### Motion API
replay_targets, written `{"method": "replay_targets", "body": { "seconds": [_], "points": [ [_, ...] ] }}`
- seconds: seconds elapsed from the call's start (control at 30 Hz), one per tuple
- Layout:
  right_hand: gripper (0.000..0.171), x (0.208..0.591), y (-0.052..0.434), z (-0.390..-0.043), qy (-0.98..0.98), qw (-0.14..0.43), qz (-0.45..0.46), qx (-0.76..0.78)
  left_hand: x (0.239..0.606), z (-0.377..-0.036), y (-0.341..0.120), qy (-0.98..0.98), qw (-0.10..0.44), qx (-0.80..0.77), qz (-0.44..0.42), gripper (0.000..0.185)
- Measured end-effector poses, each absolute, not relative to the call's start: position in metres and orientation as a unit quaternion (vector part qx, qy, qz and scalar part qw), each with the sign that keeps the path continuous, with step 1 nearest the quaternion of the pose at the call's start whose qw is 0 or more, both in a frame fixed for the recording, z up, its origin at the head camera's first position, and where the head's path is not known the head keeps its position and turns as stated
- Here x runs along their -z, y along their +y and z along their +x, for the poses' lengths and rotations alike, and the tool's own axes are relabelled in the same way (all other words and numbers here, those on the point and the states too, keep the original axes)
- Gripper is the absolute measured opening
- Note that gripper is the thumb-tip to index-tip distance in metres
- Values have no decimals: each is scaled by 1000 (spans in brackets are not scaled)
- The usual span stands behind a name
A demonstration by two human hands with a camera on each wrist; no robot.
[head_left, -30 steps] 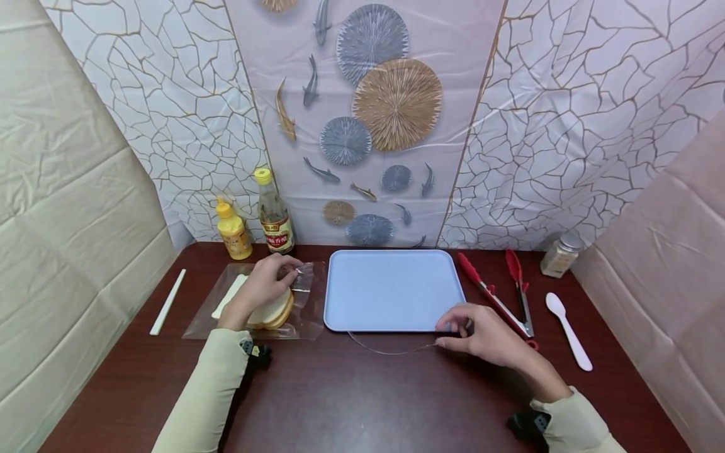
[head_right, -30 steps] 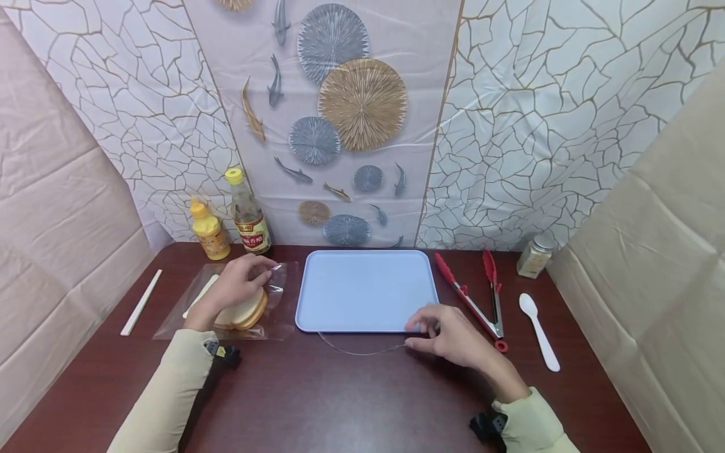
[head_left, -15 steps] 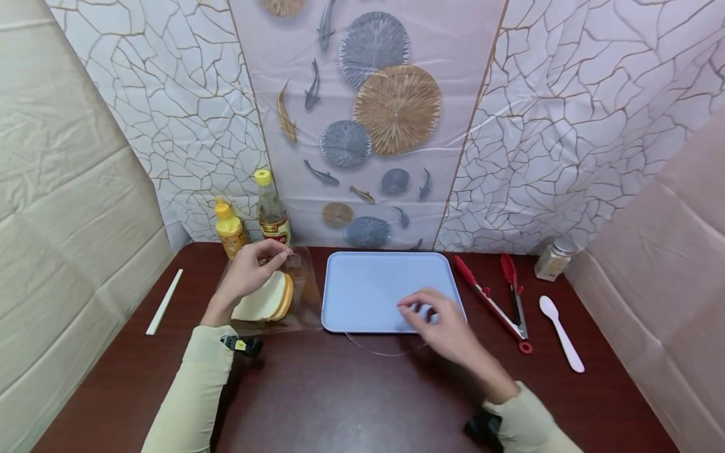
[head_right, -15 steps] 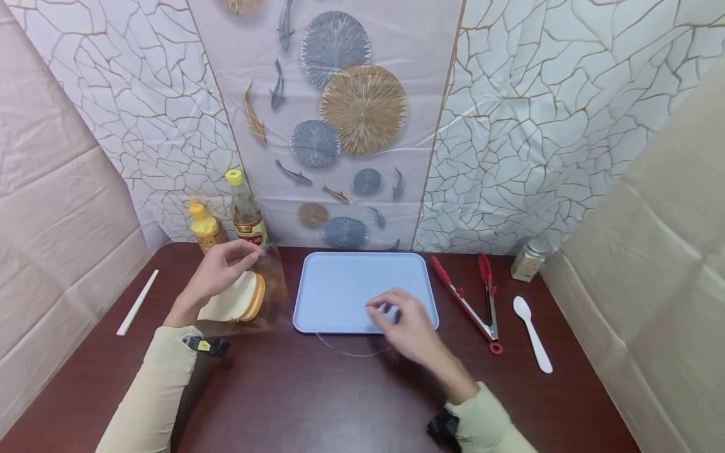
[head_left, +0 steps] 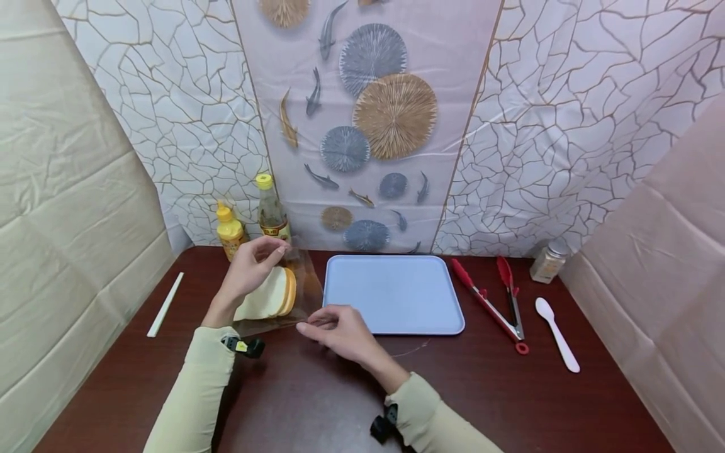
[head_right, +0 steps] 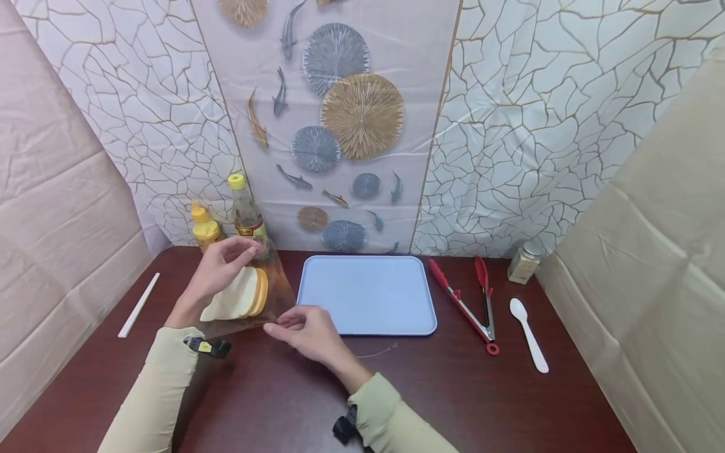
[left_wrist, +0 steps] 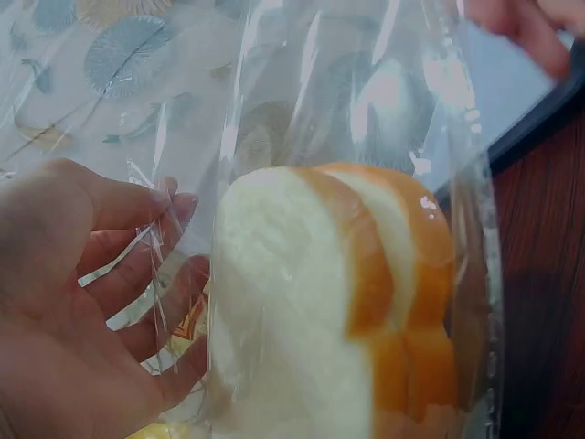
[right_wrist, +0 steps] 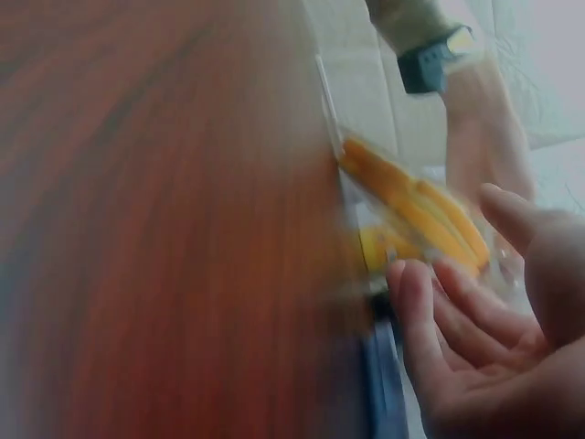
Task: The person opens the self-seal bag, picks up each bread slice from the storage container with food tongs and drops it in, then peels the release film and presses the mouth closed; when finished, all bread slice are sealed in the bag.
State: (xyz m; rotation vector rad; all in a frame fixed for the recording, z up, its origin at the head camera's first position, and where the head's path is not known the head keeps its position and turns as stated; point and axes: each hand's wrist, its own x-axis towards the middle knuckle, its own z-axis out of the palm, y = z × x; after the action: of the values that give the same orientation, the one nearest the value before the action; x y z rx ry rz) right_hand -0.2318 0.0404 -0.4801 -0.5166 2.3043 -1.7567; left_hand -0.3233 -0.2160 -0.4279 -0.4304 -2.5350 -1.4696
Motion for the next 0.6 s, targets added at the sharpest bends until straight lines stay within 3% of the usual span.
{"method": "replay_targets", "body": {
  "seconds": [0.27,0.6],
  "points": [
    [20,484,29,-236,739,60,-141,656,421,-321,-212,-847,102,501,-146,32],
    [35,483,38,-242,677,117,-89,721,410,-312,-207,-856,161,479,-105,26]
  ]
}}
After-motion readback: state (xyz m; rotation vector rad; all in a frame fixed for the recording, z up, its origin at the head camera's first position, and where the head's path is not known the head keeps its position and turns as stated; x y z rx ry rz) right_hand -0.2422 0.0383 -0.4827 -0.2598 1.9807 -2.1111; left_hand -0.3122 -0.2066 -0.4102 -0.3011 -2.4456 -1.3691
